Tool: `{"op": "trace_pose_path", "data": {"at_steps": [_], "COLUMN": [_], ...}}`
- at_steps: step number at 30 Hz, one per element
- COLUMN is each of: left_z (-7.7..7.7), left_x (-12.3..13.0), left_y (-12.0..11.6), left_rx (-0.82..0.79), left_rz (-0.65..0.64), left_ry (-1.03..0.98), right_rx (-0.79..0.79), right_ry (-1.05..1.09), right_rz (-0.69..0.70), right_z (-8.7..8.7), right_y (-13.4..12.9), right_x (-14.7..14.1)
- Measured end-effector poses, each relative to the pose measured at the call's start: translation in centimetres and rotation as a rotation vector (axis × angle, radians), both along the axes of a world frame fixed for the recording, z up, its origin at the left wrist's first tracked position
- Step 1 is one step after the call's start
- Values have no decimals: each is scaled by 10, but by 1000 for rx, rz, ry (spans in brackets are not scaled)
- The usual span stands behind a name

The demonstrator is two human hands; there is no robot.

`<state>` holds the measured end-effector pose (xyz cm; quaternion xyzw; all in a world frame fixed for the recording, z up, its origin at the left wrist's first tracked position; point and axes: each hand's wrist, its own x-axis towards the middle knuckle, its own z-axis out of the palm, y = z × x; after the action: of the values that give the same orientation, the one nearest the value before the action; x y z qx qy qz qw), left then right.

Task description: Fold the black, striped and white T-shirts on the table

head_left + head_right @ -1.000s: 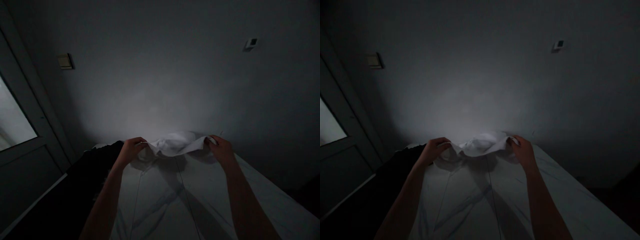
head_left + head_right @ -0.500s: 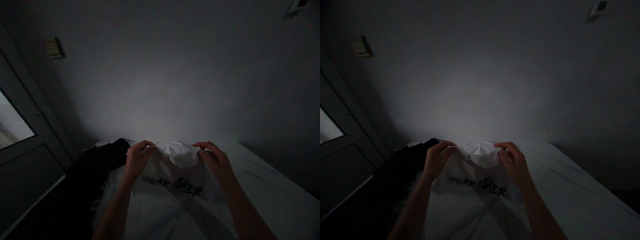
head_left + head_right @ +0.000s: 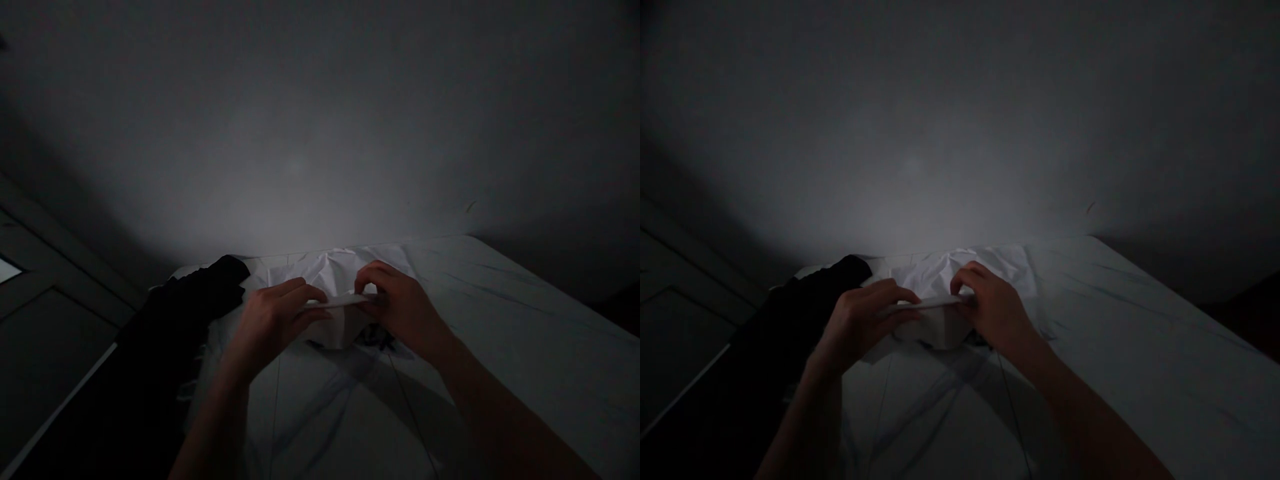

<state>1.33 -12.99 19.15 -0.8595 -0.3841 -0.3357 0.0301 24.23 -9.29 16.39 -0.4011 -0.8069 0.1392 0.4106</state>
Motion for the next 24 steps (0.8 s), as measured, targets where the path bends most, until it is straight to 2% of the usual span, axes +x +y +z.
{"op": "trace_pose_path", "data": {"at_steps": [5,11,13,16,20,22,24], "left_z": [1,-2,-3,-10,-25,-26,-22], "left_x": [1,0,4,24,50,48,36], "left_y": [-1,5,5,1,-2,1,8], "left_rx": [-59,270,299,171,-132,-233,-286], "left_rz": [72,66,127,247,254,274,227], "left_ry": [11,65,82,121,129,72,3], "right_rx": [160,302,309,255,135,39,-109], "right_ry": [20,106,128,138,161,186,215], "right_rz": [-19,-49,-58,-34,79,146,208], "right_z": [0,-4,-8,-13,-13,-9,-3], "right_y": [-3,-4,-4,-4,-4,-3,-1], "right_x": [-2,-9,-12,-18,-23,-20,-13]}}
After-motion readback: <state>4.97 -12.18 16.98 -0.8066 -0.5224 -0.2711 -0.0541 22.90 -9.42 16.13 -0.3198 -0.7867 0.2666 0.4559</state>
